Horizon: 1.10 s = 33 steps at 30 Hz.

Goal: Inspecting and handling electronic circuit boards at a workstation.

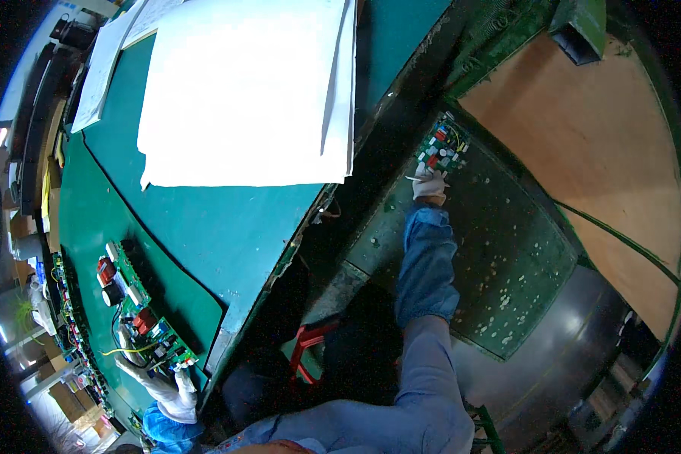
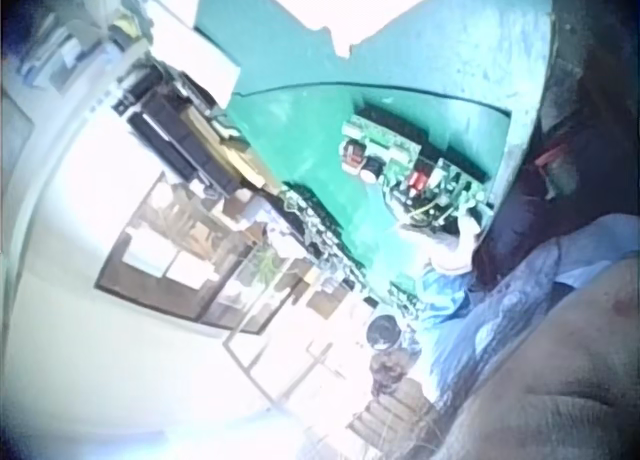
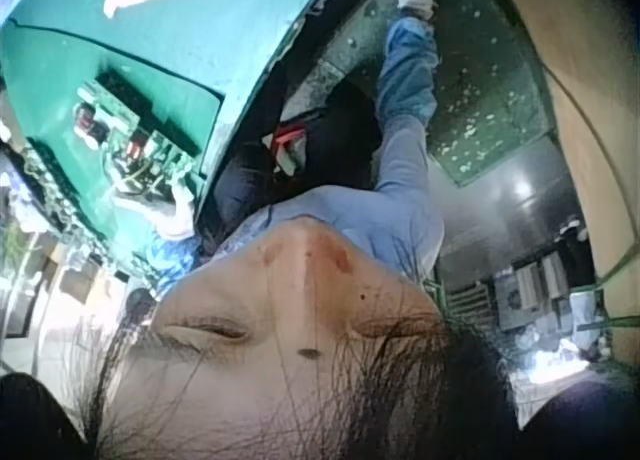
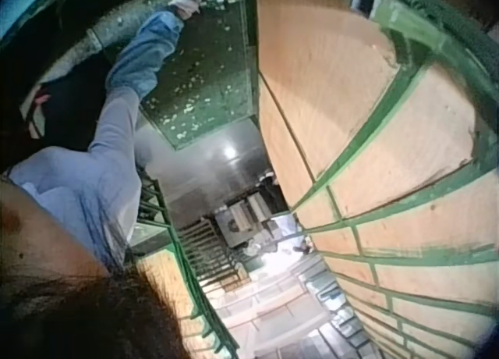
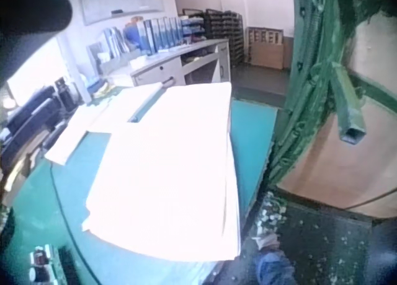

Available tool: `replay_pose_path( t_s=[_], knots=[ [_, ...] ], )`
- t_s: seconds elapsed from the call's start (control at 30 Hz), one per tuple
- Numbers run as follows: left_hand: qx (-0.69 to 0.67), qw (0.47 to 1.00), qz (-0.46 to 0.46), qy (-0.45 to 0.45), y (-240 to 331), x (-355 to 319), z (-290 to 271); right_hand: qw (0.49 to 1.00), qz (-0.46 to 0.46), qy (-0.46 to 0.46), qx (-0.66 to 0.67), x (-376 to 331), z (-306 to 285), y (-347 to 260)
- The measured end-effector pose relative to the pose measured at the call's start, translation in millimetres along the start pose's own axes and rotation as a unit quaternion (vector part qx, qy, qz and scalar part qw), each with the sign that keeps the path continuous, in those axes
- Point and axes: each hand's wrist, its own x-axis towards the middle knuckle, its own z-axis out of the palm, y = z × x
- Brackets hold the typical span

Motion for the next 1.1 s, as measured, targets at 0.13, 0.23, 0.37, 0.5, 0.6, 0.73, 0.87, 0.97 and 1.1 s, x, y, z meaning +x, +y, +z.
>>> replay_pose_path(
  t_s=[0.13, 0.23, 0.37, 0.5, 0.6, 0.73, 0.87, 0.97, 1.1],
  knots=[
    [0.009, 1.0, 0.022, -0.013, -6, 6, 0, 0.872, 0.125, -0.074, 0.468, -15, -14, -54],
    [-0.023, 0.999, 0.032, -0.03, -7, 9, 0, 0.984, -0.016, -0.06, 0.168, -41, -14, -67],
    [-0.003, 0.997, 0.051, -0.059, -7, 13, -5, 0.748, 0.356, -0.009, 0.56, -79, -11, -85],
    [0.006, 0.996, 0.083, -0.032, -12, 9, -11, 0.805, 0.35, -0.064, 0.475, -223, 25, -136],
    [-0.113, 0.991, 0.045, -0.061, -3, 22, -13, 0.932, 0.188, -0.306, 0.044, -240, 1, -172],
    [-0.222, 0.971, 0.087, -0.026, -10, 18, -20, 0.919, 0.006, -0.36, -0.158, -366, 55, -299],
    [-0.269, 0.958, 0.101, -0.015, -23, 13, -22, 0.858, 0.007, -0.508, -0.075, -463, 78, -357],
    [-0.346, 0.935, 0.042, 0.059, -23, 9, -21, 0.806, -0.053, -0.572, -0.143, -504, 95, -367],
    [-0.375, 0.924, 0.006, 0.081, -34, 8, -10, 0.799, -0.158, -0.536, -0.222, -565, 136, -359]
  ],
)
